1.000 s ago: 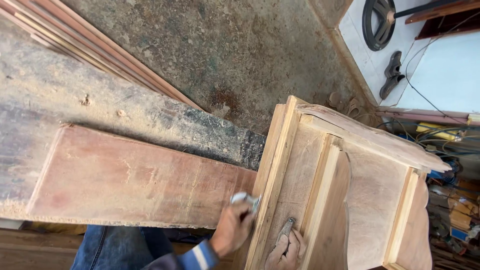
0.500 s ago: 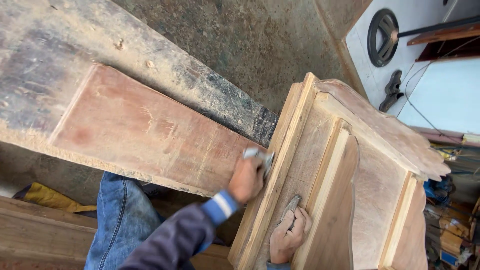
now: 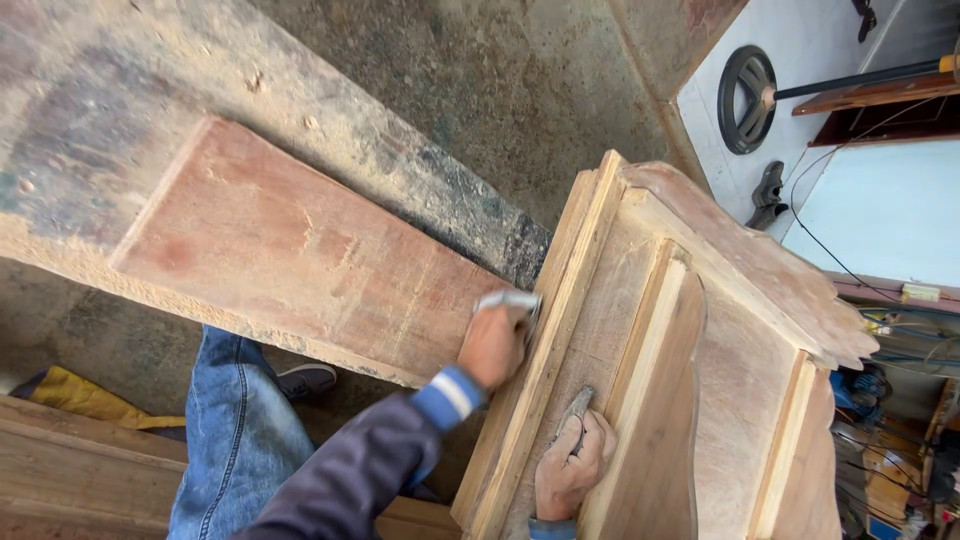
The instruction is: The recorder is sanding down the wooden surface of a small cabinet or shelf unit using a piece of sandpaper.
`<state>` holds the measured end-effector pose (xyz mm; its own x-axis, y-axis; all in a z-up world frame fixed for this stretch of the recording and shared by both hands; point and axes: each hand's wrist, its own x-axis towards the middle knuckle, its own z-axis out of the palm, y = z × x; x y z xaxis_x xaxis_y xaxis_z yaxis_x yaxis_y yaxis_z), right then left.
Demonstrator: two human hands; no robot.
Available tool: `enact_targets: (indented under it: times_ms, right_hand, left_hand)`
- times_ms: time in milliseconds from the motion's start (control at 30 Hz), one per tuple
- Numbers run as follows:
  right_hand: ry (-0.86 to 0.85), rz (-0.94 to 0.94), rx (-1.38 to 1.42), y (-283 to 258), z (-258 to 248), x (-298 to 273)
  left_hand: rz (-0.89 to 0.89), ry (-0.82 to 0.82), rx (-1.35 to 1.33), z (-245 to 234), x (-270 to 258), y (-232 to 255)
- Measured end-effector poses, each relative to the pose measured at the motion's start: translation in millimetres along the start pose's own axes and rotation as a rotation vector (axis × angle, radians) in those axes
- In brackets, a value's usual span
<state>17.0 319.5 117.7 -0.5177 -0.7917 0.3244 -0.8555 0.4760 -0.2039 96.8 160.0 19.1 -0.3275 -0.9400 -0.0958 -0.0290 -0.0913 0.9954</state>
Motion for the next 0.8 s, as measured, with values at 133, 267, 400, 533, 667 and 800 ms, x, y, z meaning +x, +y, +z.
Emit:
enact_targets:
  times_ms: [133, 267, 400, 533, 667, 800]
  right_hand:
    - [0.021, -0.024, -0.006, 8, 6, -4]
    - [-0.002, -0.006, -0.049, 7, 6, -2]
    - [0.014, -0.013, -0.036, 5, 4, -3]
    - [0.021, -0.001, -0.041, 10, 8, -4]
    - [0.027, -0.006, -0.062, 21, 14, -5]
    - [-0.022, 0.163, -0.074, 17, 13, -2]
  left_hand:
    - [-0.114, -0.071, -0.077, -23, -69, 10]
    - [-0.027, 0.085, -0.172, 1, -13, 3]
    - [-0.056, 0.054, -0.094, 18, 34, -7]
    - [-0.043, -0.046, -0.137, -12, -26, 3]
    - [-0.595, -0.076, -0.959, -15, -116, 2]
    - [-0.163, -0.086, -0.295, -31, -68, 26]
